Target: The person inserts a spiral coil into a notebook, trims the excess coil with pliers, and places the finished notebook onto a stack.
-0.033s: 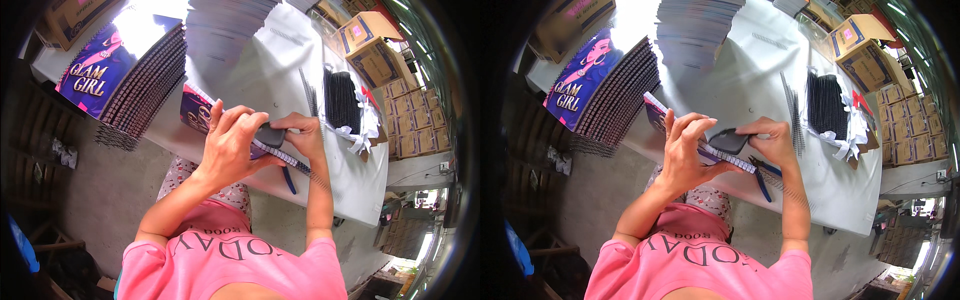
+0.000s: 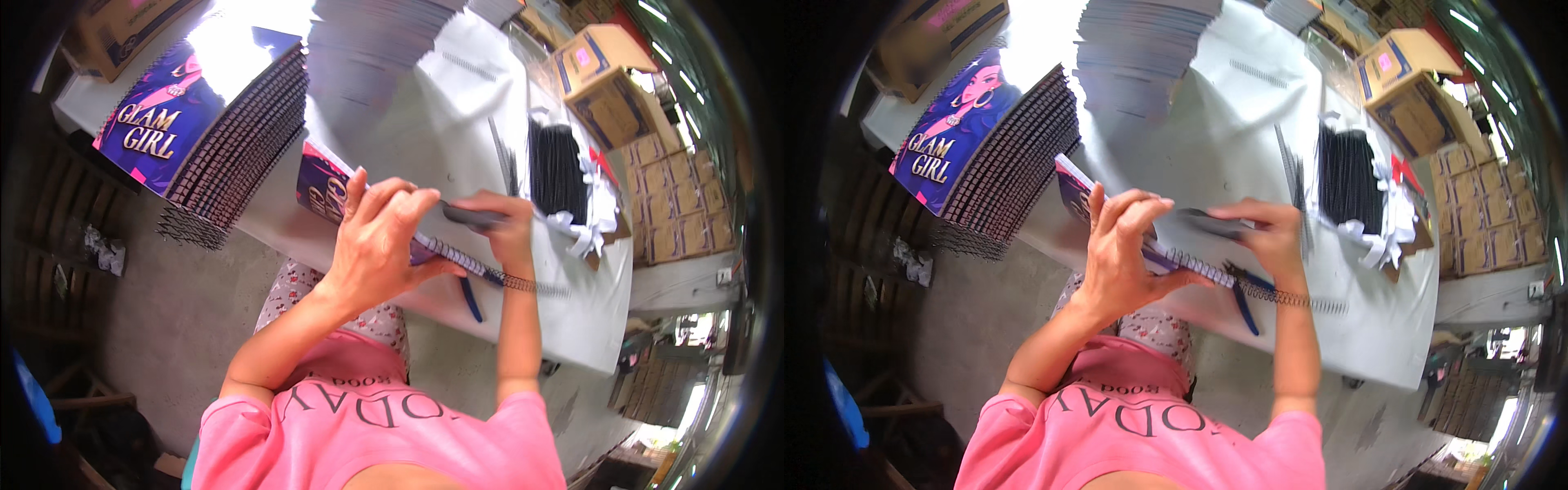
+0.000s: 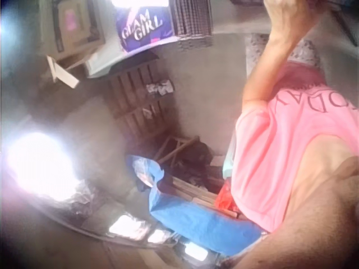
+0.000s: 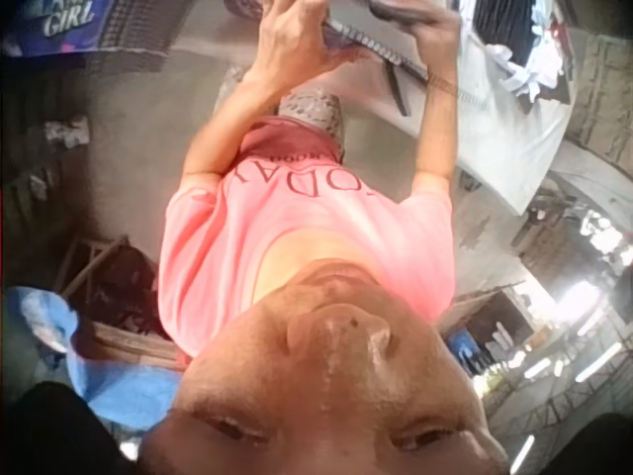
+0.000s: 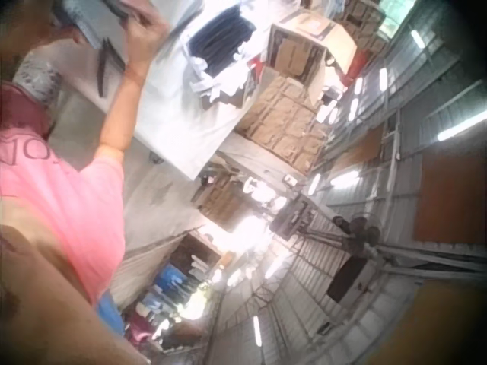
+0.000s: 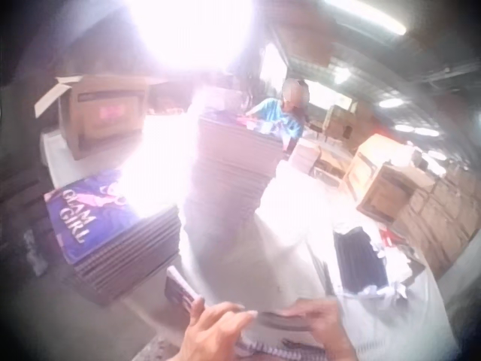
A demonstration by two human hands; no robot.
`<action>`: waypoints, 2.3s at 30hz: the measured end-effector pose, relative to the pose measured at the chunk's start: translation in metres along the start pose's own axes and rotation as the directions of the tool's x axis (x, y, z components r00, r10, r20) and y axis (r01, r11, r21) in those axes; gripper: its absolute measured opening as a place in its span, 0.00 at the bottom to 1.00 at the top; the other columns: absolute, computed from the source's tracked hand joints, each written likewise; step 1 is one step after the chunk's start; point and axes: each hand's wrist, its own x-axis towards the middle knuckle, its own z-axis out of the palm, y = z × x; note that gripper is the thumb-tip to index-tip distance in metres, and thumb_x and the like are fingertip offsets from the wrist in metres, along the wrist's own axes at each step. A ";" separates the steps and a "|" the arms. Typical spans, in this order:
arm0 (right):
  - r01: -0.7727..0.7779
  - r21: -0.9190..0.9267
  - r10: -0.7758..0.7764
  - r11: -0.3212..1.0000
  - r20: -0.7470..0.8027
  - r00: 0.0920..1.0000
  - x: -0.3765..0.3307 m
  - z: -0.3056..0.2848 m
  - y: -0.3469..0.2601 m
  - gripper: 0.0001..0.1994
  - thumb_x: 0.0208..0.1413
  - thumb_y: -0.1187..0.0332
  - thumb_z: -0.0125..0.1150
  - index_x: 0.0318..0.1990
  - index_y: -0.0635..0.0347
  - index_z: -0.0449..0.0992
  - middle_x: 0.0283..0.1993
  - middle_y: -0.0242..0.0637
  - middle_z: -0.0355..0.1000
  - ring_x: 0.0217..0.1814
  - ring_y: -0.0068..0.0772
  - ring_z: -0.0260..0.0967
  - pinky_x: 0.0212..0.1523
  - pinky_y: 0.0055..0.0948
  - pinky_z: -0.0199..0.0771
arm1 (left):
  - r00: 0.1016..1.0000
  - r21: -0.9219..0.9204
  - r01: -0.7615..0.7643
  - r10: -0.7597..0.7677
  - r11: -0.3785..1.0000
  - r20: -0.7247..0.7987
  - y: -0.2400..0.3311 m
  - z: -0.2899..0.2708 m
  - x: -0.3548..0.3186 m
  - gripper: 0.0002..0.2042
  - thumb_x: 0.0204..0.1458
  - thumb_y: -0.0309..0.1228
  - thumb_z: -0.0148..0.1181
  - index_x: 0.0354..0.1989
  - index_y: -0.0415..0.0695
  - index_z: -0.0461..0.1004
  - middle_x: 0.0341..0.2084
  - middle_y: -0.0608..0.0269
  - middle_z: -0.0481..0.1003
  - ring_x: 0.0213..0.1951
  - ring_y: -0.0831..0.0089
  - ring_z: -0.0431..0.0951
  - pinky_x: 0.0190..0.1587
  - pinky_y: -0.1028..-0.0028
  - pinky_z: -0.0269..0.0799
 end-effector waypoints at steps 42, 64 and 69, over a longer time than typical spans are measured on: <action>0.046 0.417 -0.069 0.908 0.040 0.997 0.046 0.050 -0.011 0.16 0.40 0.82 0.60 0.41 0.64 0.80 0.38 0.50 0.76 0.41 0.34 0.75 0.44 0.29 0.73 | 0.953 -0.399 0.260 -0.301 0.879 -0.043 -0.069 -0.027 0.008 0.44 0.13 0.44 0.82 0.39 0.44 0.58 0.37 0.59 0.60 0.41 0.67 0.63 0.44 0.71 0.63; 0.272 -0.255 -0.296 0.928 -0.058 0.953 0.063 0.039 0.000 0.18 0.40 0.84 0.55 0.40 0.58 0.80 0.38 0.42 0.77 0.40 0.36 0.75 0.43 0.26 0.74 | 0.887 -0.549 0.421 -0.455 0.723 0.080 -0.056 -0.024 0.003 0.27 0.37 0.38 0.74 0.33 0.43 0.58 0.29 0.67 0.57 0.33 0.77 0.58 0.38 0.80 0.59; -0.101 -0.721 -0.092 0.685 -0.223 0.970 -0.005 0.001 0.041 0.30 0.45 0.71 0.62 0.60 0.50 0.64 0.59 0.46 0.63 0.60 0.48 0.60 0.60 0.38 0.58 | 0.760 -0.627 0.536 -0.646 0.565 0.068 -0.050 -0.041 0.008 0.11 0.47 0.29 0.66 0.22 0.39 0.71 0.19 0.75 0.64 0.23 0.86 0.62 0.28 0.84 0.61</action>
